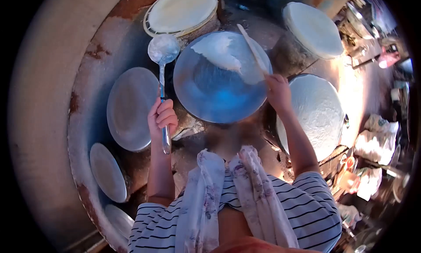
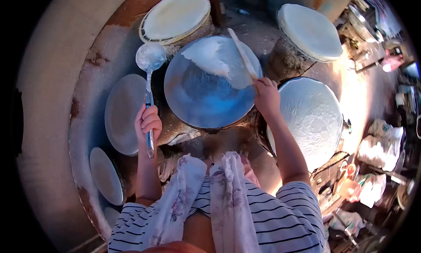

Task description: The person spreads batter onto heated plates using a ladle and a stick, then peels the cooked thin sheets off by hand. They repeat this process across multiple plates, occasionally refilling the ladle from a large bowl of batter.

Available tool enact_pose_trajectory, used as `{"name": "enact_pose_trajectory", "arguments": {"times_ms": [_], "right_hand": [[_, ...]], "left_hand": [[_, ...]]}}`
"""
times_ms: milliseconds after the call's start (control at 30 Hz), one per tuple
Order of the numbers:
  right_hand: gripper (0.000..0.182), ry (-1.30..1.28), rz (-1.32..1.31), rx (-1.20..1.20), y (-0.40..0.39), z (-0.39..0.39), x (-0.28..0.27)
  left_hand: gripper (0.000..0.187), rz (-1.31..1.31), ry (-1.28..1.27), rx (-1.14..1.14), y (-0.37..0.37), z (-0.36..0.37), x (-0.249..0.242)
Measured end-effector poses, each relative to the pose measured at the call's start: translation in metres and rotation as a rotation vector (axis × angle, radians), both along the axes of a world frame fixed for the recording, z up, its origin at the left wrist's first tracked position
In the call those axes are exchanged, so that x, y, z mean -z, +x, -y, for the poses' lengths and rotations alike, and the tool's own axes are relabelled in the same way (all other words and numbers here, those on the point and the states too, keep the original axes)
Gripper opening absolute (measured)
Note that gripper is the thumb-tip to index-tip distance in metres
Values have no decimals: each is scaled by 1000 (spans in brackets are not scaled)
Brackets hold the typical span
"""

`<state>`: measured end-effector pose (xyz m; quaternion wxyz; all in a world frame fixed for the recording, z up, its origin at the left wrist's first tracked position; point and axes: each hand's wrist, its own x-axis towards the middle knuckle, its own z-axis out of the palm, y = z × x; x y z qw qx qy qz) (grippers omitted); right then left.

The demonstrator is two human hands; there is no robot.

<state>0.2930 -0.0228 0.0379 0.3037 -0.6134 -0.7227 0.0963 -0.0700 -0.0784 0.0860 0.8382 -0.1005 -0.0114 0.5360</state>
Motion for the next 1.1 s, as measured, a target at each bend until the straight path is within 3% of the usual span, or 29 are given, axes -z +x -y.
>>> {"name": "enact_pose_trajectory", "arguments": {"times_ms": [100,133,200,300,400,433,533,567,733,867,967,1067,1100], "right_hand": [[37,-32,-58,-194,-11,-30,16],[38,-50,-81,-287,-23,-39,19],[40,-108,-72,-372,-44,-48,13],[42,-105,-64,-489,-50,-47,12],[40,46,-94,-652,-23,-45,2],[37,17,-81,-606,-3,-48,-1],[34,23,4,-449,44,-90,5],[34,16,21,-386,47,-95,15],[32,-129,-80,-740,-16,-90,10],[30,-177,-204,-932,16,-81,-4],[27,-202,-201,-738,37,-118,-4],[25,-49,-55,-843,6,-146,10],[24,-63,-120,-914,-6,-135,11]], "left_hand": [[14,-1,61,-96,33,12,-12],[29,-42,61,-134,44,18,-16],[19,-187,89,-203,58,30,-28],[43,-460,98,-278,69,45,-38],[44,-983,45,-392,79,51,-51],[50,-1258,-15,-427,82,51,-56],[55,-1580,-122,-419,90,54,-62],[59,-1618,-100,-423,88,55,-55],[60,-1754,-244,-469,94,53,-49],[62,-1865,-240,-434,74,72,-52],[62,-1910,-274,-384,72,73,-49],[59,-1909,-324,-408,77,67,-35],[59,-1917,-328,-416,78,65,-33]]}}
